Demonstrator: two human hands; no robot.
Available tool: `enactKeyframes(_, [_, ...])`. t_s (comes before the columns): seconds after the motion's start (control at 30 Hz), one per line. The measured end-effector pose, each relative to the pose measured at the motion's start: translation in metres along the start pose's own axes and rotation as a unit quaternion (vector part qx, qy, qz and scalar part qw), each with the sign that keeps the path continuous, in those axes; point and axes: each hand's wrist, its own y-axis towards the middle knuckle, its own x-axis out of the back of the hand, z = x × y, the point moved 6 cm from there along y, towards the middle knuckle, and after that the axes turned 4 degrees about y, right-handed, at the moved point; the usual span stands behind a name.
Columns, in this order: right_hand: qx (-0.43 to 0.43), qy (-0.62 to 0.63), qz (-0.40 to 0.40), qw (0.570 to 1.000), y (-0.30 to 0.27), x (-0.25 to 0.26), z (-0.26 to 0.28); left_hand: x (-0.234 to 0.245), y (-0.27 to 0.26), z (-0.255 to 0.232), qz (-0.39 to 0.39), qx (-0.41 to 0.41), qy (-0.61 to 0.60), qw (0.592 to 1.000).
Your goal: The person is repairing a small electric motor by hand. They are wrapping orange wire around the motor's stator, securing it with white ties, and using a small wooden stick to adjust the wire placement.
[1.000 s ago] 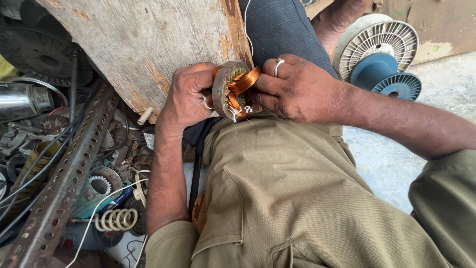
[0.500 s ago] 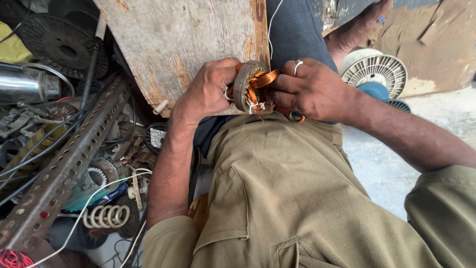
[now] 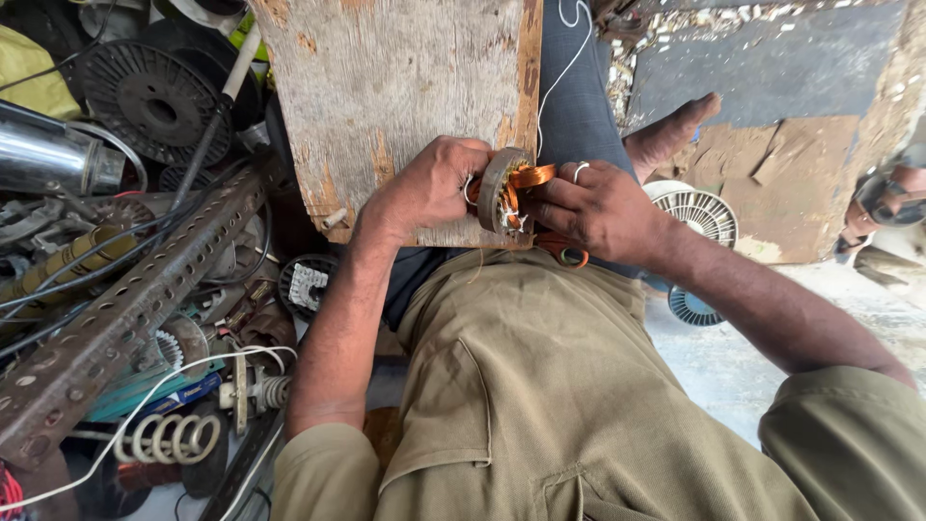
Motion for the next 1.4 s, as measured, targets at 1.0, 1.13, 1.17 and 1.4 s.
enactKeyframes(1.0, [0.061,-0.087,0.037,0.994,-0.004,-0.001,0.015,-0.001,-0.007,-0.004,-0.058,-0.044,0.056,0.996])
enactKeyframes(1.13, [0.01,-0.067,-0.021,0.998,-0.002,-0.001,0.02,0.006,-0.008,-0.013,-0.077,-0.074,0.032,0.994])
enactKeyframes(1.17, [-0.004,-0.067,-0.051,0.996,-0.003,0.0,0.022,0.007,-0.007,-0.015,-0.072,-0.07,0.03,0.995])
enactKeyframes(1.4, [-0.09,-0.052,-0.093,0.99,0.0,-0.006,0.023,0.007,-0.005,-0.015,-0.054,-0.027,0.02,0.998])
